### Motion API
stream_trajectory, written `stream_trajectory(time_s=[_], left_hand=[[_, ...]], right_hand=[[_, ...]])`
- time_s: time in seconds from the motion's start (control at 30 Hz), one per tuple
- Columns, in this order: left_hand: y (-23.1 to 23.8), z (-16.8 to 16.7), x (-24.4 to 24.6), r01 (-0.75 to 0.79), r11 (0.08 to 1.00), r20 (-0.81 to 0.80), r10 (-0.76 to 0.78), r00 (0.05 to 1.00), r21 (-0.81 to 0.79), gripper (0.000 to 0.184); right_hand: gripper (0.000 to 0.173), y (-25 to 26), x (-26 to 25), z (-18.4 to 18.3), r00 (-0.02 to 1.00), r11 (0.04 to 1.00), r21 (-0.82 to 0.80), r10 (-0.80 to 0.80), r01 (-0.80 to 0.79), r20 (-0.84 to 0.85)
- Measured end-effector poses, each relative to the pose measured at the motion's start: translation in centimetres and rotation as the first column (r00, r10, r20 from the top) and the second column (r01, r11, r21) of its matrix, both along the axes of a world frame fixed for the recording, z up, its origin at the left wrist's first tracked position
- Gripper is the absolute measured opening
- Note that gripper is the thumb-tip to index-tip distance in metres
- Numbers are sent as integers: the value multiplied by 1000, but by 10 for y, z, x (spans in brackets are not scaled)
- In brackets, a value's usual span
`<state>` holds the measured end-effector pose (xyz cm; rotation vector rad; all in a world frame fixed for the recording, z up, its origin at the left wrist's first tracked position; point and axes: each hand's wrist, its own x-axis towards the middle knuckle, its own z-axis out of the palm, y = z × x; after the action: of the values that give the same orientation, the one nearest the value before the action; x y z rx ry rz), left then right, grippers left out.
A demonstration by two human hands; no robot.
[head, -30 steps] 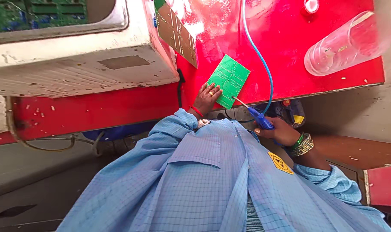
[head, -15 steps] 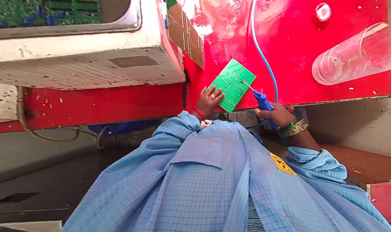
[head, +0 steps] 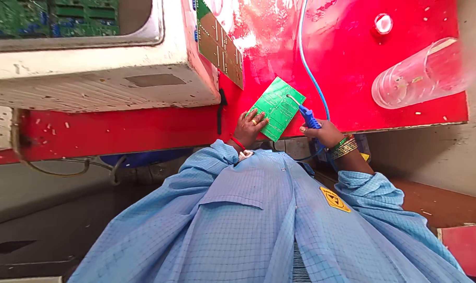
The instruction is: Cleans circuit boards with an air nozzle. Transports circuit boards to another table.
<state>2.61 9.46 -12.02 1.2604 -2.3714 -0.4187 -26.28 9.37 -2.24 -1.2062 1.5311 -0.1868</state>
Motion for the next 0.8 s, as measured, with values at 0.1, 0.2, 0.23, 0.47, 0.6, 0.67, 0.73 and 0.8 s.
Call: stream_trajectory(time_s=[0.1, 0.2, 0.23, 0.47, 0.6, 0.67, 0.73, 0.8], left_hand=[[0, 1, -1, -9, 999, -7, 9, 1000, -46, 35], [-1, 2, -3, -13, 996, -16, 12, 1000, -91, 34], [-2, 3, -3, -11, 995, -17, 9, 1000, -99, 34], [-12, 17, -2, 30, 989, -4, -31, 1000, -148, 32], [-28, 20, 8, 83, 979, 46, -76, 996, -188, 33], [-38, 27, 9, 69, 972, 32, -64, 997, -224, 31], [-42, 41, 5, 27, 966, -4, -29, 1000, -259, 28], [-42, 64, -3, -72, 949, -79, 50, 996, -308, 24]], right_hand=[[27, 3, -20, -2, 995, 995, -11, -95, 95, 22], [22, 16, -38, -4, 990, 991, 10, -133, 133, 40], [22, 22, -42, -3, 990, 990, 17, -139, 139, 38], [48, 70, -46, 28, 983, 989, 20, 142, -145, 120], [66, 80, -59, 34, 897, 964, -70, 264, -256, 354], [68, 74, -66, 32, 860, 959, -193, 274, -209, 430], [64, 68, -72, 27, 863, 944, -315, 239, -99, 445], [61, 57, -72, 24, 871, 904, -428, 202, 11, 448]])
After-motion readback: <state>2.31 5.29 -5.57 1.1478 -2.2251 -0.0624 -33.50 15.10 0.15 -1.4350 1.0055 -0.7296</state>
